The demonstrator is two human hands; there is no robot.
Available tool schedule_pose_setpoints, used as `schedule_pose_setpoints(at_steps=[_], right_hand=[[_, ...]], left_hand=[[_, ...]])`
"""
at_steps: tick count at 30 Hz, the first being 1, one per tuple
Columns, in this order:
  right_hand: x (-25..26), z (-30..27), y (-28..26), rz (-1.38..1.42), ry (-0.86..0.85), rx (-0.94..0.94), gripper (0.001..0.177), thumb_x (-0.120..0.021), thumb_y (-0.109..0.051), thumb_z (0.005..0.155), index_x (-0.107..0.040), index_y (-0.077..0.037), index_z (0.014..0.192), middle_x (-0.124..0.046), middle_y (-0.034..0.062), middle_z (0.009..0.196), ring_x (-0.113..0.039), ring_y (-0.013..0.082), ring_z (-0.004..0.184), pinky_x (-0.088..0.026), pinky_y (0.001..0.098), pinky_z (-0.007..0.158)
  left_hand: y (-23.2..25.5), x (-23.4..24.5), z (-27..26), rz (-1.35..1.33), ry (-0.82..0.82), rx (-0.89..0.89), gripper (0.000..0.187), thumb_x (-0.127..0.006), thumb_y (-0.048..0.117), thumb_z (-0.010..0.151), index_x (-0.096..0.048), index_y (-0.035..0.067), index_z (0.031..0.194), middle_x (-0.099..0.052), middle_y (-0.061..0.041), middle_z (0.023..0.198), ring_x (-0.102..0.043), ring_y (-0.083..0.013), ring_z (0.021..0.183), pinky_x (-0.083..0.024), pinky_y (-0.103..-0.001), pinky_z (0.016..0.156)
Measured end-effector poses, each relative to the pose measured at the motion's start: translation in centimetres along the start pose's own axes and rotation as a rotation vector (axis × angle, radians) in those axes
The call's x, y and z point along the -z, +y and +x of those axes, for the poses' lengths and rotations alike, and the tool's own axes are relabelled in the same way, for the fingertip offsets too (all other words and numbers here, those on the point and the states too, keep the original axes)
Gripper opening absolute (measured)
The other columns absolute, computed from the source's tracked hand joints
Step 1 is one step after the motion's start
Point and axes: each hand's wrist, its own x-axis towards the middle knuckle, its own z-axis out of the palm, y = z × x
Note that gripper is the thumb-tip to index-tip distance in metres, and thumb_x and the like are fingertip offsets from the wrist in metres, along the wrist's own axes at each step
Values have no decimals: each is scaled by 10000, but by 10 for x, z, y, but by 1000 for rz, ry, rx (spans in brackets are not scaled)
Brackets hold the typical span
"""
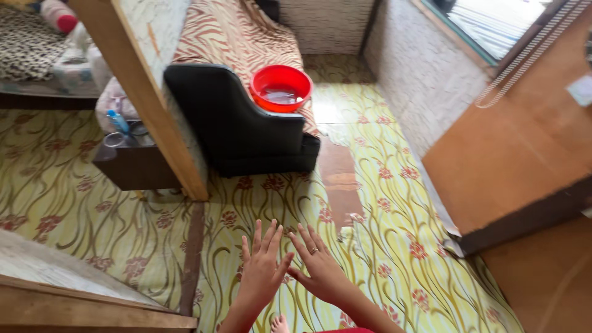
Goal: The person picks up a white cable from the floor, walks to a table, and places it down. They then pick up a gold-colored bracelet, walk to a small black stand, and place it there. The person repeats this process with another white cable and a white charger adapter, moving them from the table to the stand.
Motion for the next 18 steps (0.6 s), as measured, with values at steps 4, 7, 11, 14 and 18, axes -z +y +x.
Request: schedule_pose_setpoints(at_steps=[4,7,11,14,18], right_hand=[[-4,55,-2,17,-4,29,775,-647,-434,970,-313,-99,1584,-187,187,1682,-78,409,1566,-161,498,1232],[-2,94,1,-16,41,96,783,-657,-434,957,-319,-90,1574,-193,197,1672,-95,408,1555,-164,506,1226],[4,148,5,9,-14,141,796,-649,-443,962,-314,-90,1593,-188,187,1682,-98,395,1555,-167,505,1225],[3,195,7,25,-27,197,800,-646,-458,968,-313,-75,1586,-193,187,1681,-99,401,1559,-173,501,1226],[1,271,11,41,-51,278,791,-636,-465,972,-323,-67,1581,-206,195,1677,-112,412,1559,-183,496,1225]], left_hand=[[-33,9,26,89,24,37,696,-444,519,1024,-376,65,1548,-284,-87,1660,-48,-311,1570,-11,-604,1199],[-51,14,39,102,13,94,702,-443,528,1024,-373,65,1547,-280,-94,1657,-50,-313,1565,-10,-605,1201],[-78,26,52,123,34,163,710,-446,530,1026,-366,61,1552,-277,-101,1655,-48,-315,1569,-12,-602,1197],[-102,32,68,124,65,248,704,-447,516,1024,-361,62,1555,-272,-97,1661,-45,-311,1571,-9,-603,1195],[-140,44,101,168,133,353,701,-455,518,1017,-359,83,1557,-282,-85,1658,-55,-312,1565,-20,-602,1195]])
